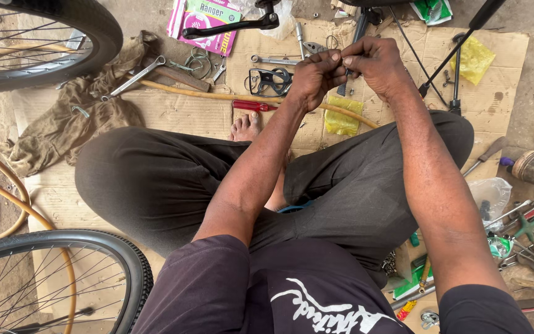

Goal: The person is assembling a bicycle by attaching a pedal to the crank arm. They unwrap the pedal, apply grease to the threads, and then screw it onto the crank arm using a screwdriver and wrench to tighten it.

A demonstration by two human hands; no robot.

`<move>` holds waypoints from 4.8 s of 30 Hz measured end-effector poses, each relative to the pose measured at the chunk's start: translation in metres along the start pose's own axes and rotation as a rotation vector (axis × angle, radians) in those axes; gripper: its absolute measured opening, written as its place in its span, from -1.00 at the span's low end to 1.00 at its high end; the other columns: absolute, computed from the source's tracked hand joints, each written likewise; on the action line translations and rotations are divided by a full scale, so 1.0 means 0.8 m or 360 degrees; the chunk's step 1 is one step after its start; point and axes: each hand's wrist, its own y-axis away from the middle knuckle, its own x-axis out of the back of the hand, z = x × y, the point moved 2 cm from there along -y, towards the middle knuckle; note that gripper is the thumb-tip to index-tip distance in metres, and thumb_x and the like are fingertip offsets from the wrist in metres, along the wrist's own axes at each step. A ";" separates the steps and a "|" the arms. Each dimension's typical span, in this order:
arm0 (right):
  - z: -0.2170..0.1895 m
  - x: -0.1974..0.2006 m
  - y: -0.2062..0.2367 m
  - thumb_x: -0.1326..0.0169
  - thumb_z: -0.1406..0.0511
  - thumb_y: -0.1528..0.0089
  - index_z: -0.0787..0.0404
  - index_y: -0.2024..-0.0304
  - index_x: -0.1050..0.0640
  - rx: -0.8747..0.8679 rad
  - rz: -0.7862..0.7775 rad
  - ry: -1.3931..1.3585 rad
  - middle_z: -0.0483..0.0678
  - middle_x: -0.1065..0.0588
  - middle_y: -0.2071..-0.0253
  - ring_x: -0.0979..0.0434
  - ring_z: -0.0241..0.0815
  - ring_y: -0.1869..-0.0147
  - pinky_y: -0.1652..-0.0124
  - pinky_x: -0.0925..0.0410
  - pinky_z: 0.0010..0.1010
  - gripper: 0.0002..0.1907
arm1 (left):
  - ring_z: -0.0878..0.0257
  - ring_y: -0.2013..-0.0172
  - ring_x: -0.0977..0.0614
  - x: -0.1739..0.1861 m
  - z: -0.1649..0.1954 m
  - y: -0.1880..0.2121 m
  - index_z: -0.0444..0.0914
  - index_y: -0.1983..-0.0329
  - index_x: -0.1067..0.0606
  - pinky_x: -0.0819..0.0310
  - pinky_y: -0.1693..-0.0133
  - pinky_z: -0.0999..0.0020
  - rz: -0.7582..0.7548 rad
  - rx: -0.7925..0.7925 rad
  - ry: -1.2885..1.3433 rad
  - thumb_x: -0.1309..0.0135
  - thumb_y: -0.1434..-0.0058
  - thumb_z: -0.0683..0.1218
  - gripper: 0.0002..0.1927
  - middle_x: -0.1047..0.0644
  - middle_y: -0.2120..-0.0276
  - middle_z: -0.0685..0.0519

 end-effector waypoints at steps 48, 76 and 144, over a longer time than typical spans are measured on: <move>0.050 0.027 -0.038 -0.26 0.40 -0.26 0.22 0.14 -0.60 -0.0154 0.0284 0.0374 -0.10 -0.59 0.18 -0.61 -0.30 0.11 0.01 -0.54 -0.43 -0.87 | -0.15 -0.12 -0.47 0.104 0.075 0.013 -0.21 0.18 -0.61 -0.11 -0.15 -0.31 0.0689 -0.0437 -0.3093 -0.21 0.05 -0.12 -0.68 -0.55 0.06 -0.15; -0.004 0.038 0.009 -0.42 0.36 -0.15 0.19 0.12 -0.67 0.0532 0.0234 -0.0063 -0.18 -0.43 -0.02 -0.46 -0.36 -0.08 -0.01 -0.44 -0.51 -0.74 | -0.11 0.39 -0.64 -0.144 0.125 0.054 -0.26 0.30 -0.61 -0.49 0.28 0.05 -0.0239 -0.0818 -0.2745 -0.09 -0.05 -0.12 -0.81 -0.62 0.45 -0.15; -0.313 -0.276 -0.124 -0.45 0.23 -0.16 0.24 0.10 -0.65 0.0767 -0.0169 -0.0663 -0.12 -0.64 0.26 -0.66 -0.39 0.19 0.12 -0.58 -0.55 -0.65 | 0.11 -0.24 -0.59 -0.053 0.461 0.278 -0.25 -0.42 -0.31 -0.60 -0.22 0.21 0.0451 -0.2577 -0.1859 -0.35 -0.32 0.12 -0.26 -0.42 -0.27 -0.07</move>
